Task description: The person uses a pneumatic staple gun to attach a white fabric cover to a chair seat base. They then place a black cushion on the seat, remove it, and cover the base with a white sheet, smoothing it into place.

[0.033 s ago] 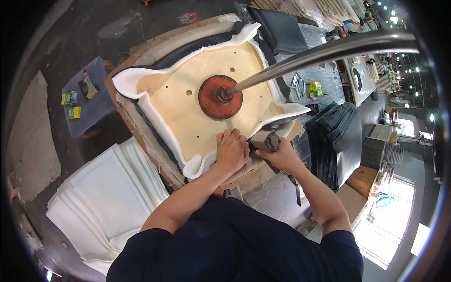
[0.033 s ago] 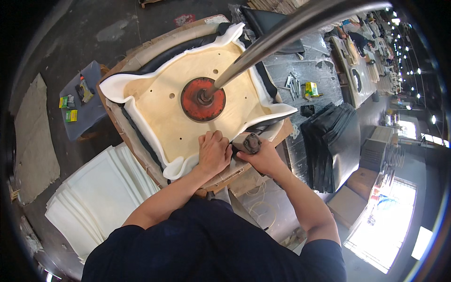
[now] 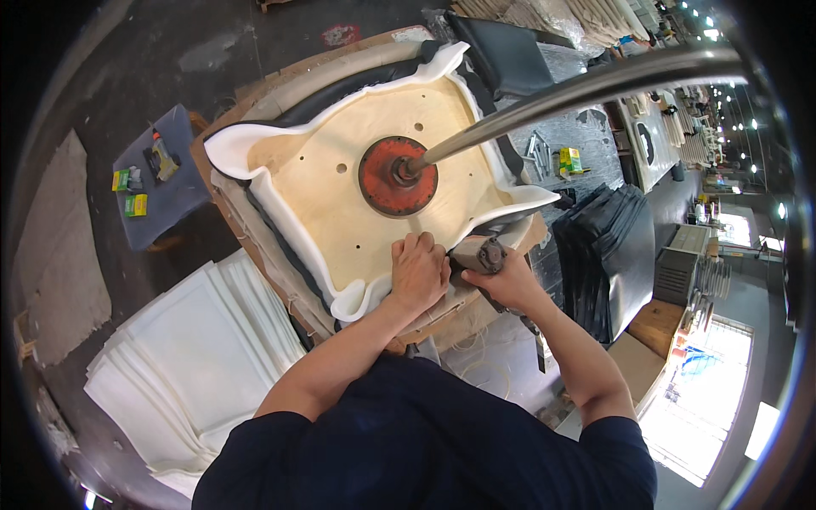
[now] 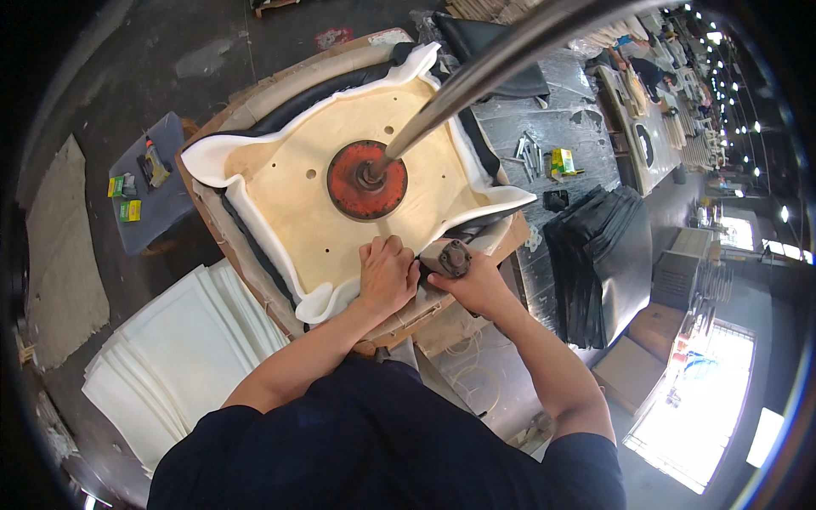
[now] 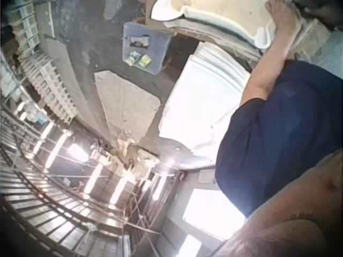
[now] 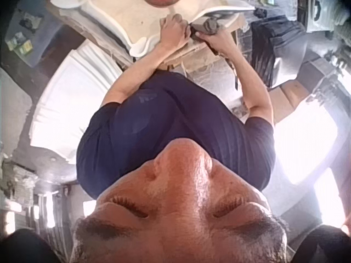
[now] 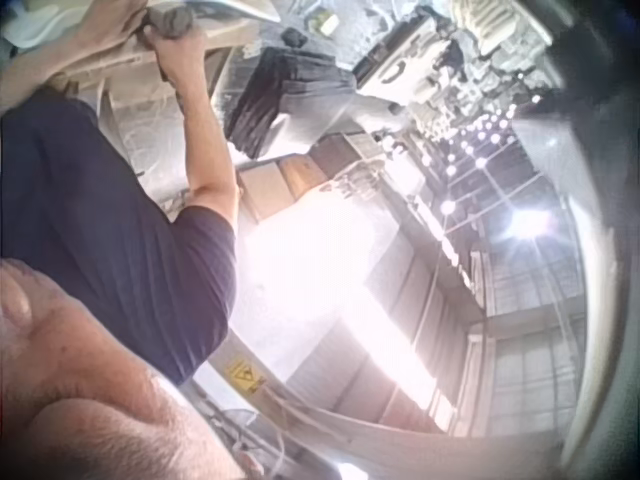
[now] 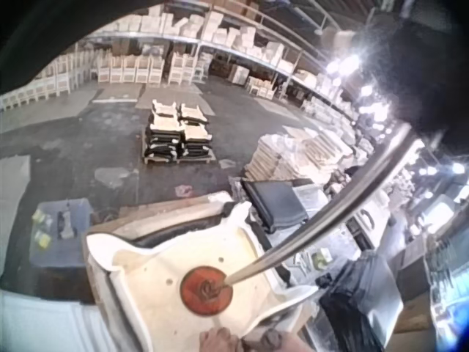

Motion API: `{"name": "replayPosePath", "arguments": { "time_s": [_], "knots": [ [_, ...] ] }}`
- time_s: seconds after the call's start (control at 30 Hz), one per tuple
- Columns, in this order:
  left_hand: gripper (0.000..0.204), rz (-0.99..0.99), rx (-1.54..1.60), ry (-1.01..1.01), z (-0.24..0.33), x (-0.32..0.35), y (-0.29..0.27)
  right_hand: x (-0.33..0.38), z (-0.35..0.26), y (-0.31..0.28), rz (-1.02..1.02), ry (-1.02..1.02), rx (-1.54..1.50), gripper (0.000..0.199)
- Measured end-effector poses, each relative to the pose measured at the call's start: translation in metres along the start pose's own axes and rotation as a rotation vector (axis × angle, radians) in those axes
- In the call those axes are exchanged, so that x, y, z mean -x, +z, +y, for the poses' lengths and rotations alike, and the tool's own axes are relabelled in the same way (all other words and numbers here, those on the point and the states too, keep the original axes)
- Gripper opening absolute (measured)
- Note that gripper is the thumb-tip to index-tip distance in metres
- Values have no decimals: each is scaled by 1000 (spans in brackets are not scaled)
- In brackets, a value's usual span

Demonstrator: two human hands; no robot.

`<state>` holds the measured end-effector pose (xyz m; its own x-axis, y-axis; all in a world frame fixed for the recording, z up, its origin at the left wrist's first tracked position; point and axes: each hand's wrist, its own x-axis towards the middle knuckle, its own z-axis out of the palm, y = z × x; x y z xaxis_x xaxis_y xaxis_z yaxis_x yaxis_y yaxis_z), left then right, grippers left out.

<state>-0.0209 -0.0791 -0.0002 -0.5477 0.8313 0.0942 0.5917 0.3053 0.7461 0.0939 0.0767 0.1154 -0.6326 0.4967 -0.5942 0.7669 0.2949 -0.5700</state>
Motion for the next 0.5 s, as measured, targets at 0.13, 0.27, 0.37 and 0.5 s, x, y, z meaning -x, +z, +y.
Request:
{"name": "replayPosePath", "arguments": {
  "time_s": [0.13,0.27,0.37,0.5],
  "knots": [
    [11,106,35,25,-5,-3,-1,9,1,-5,18,42,-139,65],
    [19,72,2,62,-4,6,-13,27,17,-4,93,11,-261,66],
    [26,36,-36,51,3,11,-11,38,27,0,81,11,-304,66],
    [32,22,-97,55,3,6,-8,44,33,2,73,20,-293,67]
  ]
}}
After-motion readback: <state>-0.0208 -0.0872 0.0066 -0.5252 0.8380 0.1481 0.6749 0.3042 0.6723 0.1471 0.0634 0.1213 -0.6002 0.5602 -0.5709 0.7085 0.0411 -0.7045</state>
